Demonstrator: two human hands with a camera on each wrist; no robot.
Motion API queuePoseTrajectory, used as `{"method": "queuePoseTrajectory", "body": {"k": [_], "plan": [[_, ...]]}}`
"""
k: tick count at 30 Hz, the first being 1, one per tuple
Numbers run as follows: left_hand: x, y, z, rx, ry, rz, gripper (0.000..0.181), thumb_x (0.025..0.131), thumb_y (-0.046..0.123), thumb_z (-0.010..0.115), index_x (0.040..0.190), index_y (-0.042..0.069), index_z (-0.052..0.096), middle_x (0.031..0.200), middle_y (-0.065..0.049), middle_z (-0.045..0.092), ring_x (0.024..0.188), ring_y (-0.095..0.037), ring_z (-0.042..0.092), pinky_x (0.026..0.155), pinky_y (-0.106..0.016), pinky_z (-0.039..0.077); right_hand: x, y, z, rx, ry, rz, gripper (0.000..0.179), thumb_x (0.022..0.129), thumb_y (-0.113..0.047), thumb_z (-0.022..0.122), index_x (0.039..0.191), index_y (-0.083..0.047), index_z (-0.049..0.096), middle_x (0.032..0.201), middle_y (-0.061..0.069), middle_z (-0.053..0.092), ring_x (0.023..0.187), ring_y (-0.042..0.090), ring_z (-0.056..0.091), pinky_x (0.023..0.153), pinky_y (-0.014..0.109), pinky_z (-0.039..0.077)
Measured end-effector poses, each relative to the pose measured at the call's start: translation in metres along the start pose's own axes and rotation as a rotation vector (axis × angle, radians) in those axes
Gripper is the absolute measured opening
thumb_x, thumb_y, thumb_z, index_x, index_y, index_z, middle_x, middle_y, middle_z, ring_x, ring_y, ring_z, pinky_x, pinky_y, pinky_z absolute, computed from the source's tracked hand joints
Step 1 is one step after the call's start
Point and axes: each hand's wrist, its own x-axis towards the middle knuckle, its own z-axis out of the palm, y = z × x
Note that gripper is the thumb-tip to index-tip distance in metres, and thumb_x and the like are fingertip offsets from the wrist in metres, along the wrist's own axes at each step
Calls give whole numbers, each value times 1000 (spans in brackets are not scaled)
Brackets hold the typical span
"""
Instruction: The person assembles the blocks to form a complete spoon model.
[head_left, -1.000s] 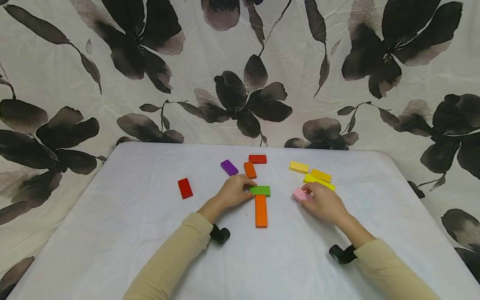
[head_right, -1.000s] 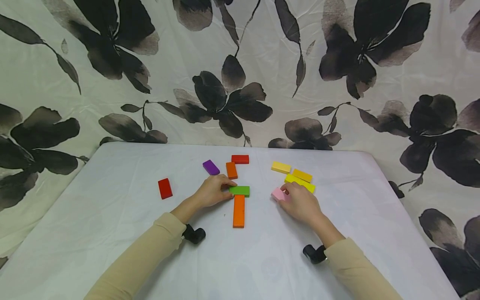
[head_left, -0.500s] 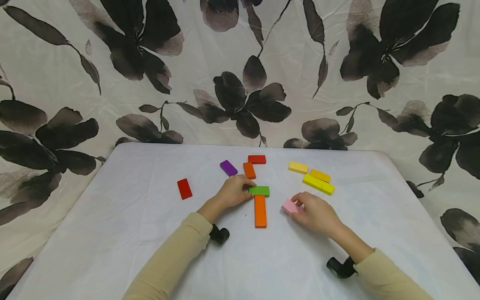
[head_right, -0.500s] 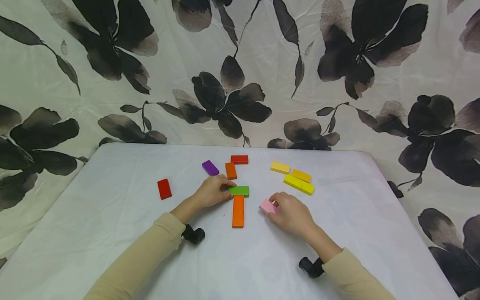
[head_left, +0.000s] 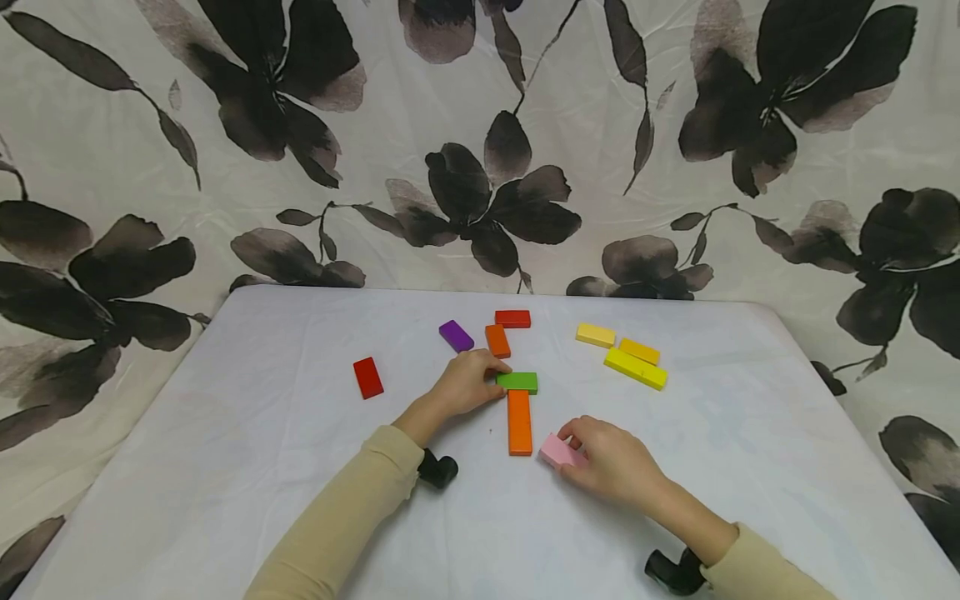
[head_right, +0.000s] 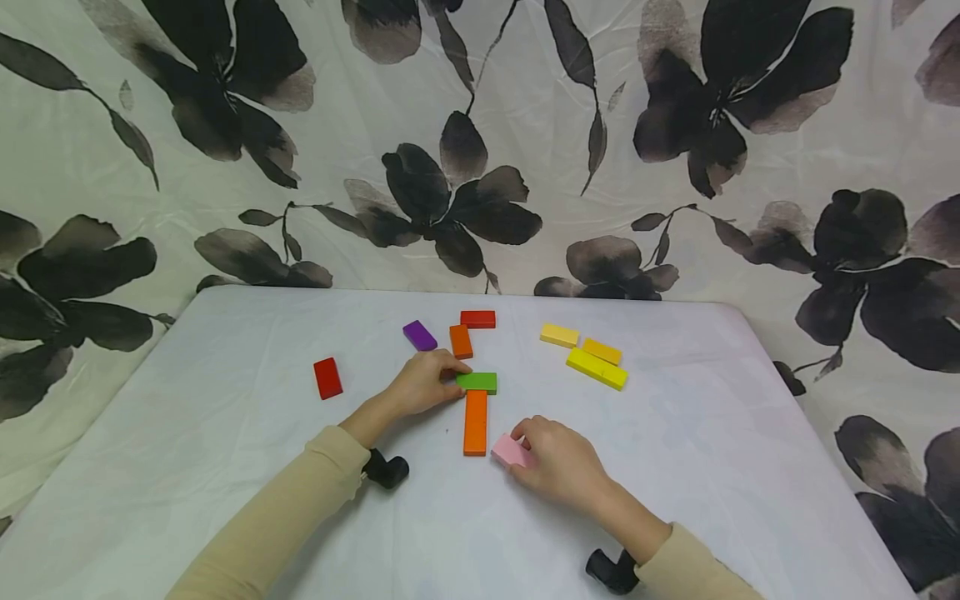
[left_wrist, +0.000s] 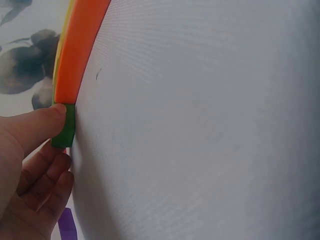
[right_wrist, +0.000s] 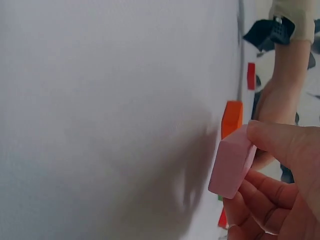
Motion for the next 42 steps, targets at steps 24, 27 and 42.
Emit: {"method": "queuePoseTrajectory", "body": {"k": [24,27,42], "plan": [[1,-2,2,10,-1,-20,29,78,15,73,106,12,70,93,-1,63,81,-14,52,73,-23,46,-7,-20,18,37,-71,-4,33,72,-30,76,96,-13,62,80,-8,56,64,4,47,57,18,42],[1,-2,2,7,-3,-18,29,78,15,73,106,12,70,93,-2,63,82,-14,52,74,-23,46,-5,-22,19,40,-62,-10,33,72,-30,77,96,-13,61,80,-7,55,64,4,46,57,18,43],[0,-1,2,16,2,-5,29,78,14,73,106,10,70,96,-3,65,85,-15,53,79,-26,48,-5,-13,10,74,-161,-94,43,79,-29,71,115,-12,55,92,-6,57,71,5,48,64,20,47]]}}
